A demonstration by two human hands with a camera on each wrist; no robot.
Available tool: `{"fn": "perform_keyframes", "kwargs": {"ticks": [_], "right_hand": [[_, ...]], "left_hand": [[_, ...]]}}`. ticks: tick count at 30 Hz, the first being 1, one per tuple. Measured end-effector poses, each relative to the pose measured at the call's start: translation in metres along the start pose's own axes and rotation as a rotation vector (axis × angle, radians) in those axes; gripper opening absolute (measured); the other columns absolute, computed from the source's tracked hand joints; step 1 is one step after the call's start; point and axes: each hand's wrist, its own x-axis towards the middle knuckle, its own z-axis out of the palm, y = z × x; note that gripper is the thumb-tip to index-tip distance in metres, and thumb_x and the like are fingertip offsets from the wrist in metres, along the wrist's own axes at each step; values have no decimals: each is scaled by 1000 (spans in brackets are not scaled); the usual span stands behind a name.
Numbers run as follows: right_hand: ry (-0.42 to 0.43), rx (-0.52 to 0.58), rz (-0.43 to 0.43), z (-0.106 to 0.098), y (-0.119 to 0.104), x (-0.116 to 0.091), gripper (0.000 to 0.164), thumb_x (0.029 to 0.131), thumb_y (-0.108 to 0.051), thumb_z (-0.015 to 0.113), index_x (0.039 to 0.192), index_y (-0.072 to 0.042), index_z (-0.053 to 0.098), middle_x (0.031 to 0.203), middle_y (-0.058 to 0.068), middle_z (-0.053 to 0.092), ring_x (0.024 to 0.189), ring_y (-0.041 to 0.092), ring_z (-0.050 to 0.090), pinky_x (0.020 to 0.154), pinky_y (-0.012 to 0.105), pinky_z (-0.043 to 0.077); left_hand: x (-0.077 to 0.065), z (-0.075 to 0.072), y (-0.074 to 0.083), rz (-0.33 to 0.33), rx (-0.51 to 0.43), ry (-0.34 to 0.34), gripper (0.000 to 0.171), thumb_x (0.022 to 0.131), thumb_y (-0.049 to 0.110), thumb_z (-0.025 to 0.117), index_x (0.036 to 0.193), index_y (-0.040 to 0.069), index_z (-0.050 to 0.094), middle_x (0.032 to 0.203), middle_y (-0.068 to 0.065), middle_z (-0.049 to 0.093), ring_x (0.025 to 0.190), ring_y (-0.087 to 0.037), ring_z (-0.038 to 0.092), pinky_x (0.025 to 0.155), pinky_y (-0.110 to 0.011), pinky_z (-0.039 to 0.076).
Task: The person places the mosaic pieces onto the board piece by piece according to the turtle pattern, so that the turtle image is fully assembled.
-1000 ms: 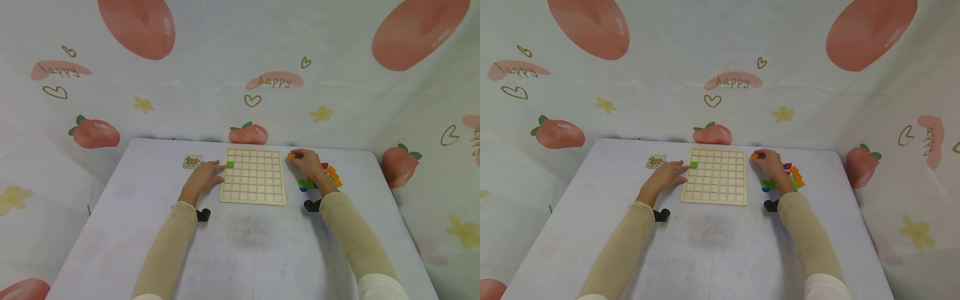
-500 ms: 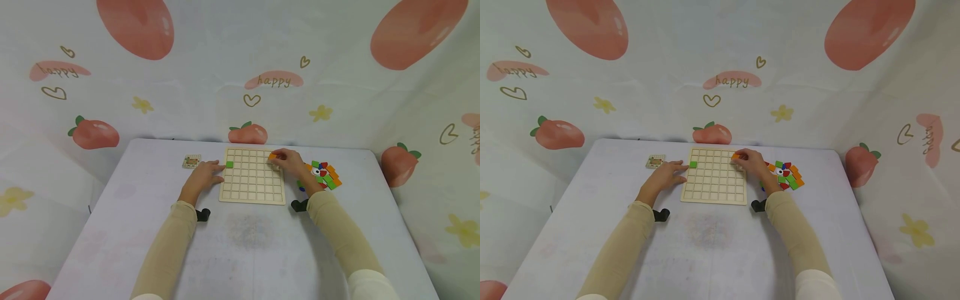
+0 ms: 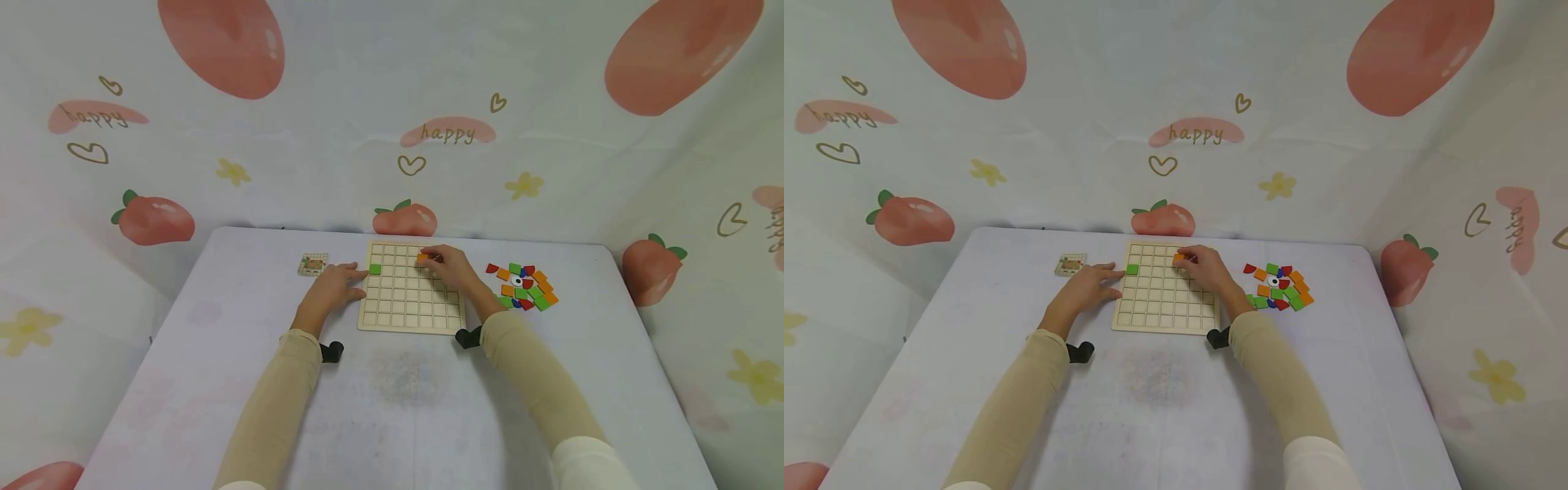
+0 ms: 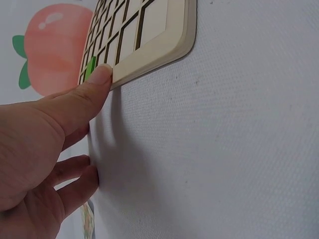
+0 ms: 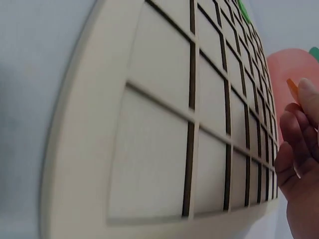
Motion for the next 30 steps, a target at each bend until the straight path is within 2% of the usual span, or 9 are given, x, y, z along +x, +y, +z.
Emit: {"fn": "perform_keyframes", "kwargs": {"ticks": [6,13,19,24,30], "right_hand": [[-37,1,-63,13,-7,9,38,98,-23,70,131,-5,68,122,13,68,106,27,65,94,40,56],[-40,-111,-107,28,-16,16,36,96,-25,73,127,-8,71,115,11,65,103,26,64,95,39,55],[-35,-142,-147,40,-24,20,34,95,-26,74,124,-8,74,107,11,65,99,25,59,89,38,53],[-35,-205,-135,48,-28,22,34,94,-33,74,122,-14,75,103,8,64,96,23,54,87,37,48],[-34,-269,-109,55,-28,24,33,94,-39,73,122,-22,77,108,6,64,102,24,53,97,42,43]], "left_hand": [[-2,-1,1,9,-6,0,63,92,34,74,150,24,52,165,-5,39,155,-45,27,128,-55,25],[-4,-3,2,18,5,10,63,92,34,75,149,24,53,164,-6,41,153,-45,30,127,-55,27],[-3,-2,1,20,17,9,62,92,35,74,149,24,53,164,-5,41,153,-43,32,127,-55,28],[-2,-2,0,33,25,8,61,93,35,73,150,23,53,164,-6,41,152,-43,34,126,-55,30],[-2,-2,-1,46,33,15,61,93,35,73,149,23,53,163,-7,42,150,-44,36,125,-55,31]]}}
